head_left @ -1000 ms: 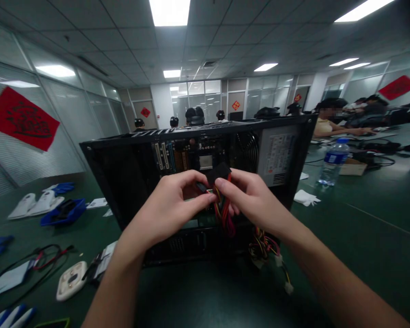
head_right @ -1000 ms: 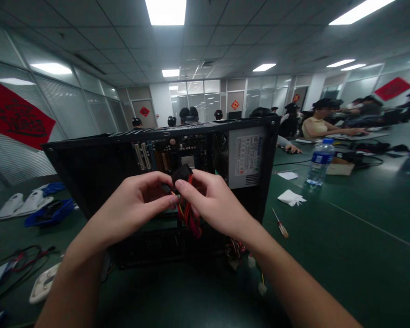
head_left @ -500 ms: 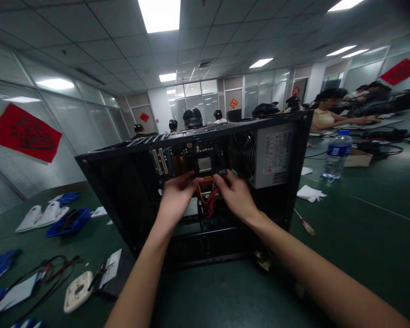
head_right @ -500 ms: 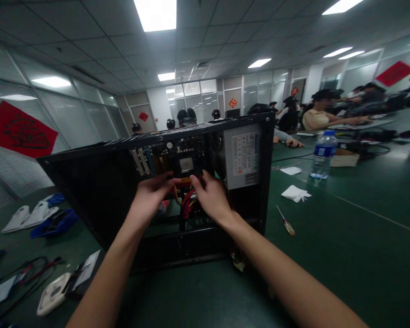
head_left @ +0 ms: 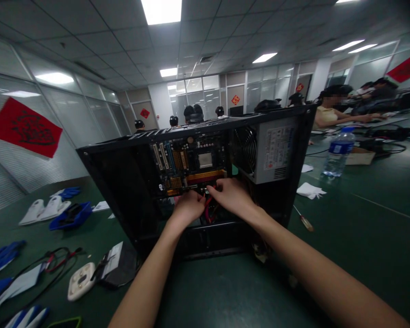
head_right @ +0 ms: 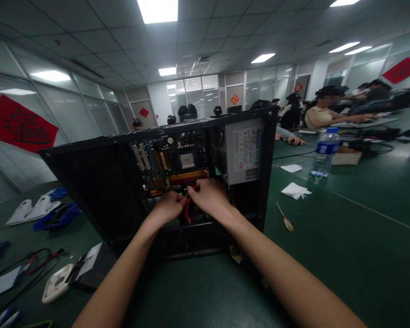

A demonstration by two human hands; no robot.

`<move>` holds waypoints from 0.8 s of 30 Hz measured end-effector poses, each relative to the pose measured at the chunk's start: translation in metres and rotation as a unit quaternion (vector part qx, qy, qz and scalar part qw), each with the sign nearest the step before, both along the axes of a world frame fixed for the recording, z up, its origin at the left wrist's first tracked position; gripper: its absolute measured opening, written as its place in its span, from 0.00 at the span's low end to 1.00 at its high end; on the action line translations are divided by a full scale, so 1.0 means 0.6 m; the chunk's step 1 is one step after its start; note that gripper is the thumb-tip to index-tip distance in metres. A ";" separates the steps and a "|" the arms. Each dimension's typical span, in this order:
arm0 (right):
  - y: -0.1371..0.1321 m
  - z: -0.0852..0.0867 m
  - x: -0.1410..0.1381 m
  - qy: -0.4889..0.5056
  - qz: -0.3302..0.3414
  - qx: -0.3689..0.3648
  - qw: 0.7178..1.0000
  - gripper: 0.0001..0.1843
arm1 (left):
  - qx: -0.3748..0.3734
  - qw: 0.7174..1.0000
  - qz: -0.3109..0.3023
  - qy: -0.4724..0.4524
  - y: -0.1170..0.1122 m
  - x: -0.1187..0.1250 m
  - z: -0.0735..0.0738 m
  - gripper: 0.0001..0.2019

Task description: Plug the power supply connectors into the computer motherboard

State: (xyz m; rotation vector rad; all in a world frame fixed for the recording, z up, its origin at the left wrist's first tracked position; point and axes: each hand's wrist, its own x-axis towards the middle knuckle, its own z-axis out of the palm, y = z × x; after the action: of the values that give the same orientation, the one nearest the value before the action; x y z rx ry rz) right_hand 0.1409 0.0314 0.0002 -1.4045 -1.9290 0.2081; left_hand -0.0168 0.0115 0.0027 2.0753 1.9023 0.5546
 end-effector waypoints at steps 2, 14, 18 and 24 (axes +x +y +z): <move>-0.002 0.000 0.000 -0.013 0.004 -0.023 1.000 0.20 | 0.002 0.999 0.022 0.041 -0.004 0.003 -0.001 0.15; -0.003 0.015 0.023 -0.029 -0.014 -0.084 0.996 0.21 | 0.022 0.993 0.064 0.101 -0.018 0.022 0.016 0.18; -0.001 0.013 0.025 -0.038 -0.006 -0.081 0.996 0.20 | 0.033 0.987 0.077 0.134 -0.024 0.028 0.018 0.18; 0.001 0.007 0.026 -0.029 -0.006 -0.072 0.997 0.20 | 0.063 0.976 0.081 0.191 -0.033 0.037 0.019 0.20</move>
State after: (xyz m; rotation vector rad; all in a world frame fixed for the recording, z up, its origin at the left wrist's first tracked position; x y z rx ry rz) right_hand 0.1567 0.0318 0.0041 -1.5319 -1.9849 0.3099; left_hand 0.0057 -0.0083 0.0139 2.2491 2.3211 0.3323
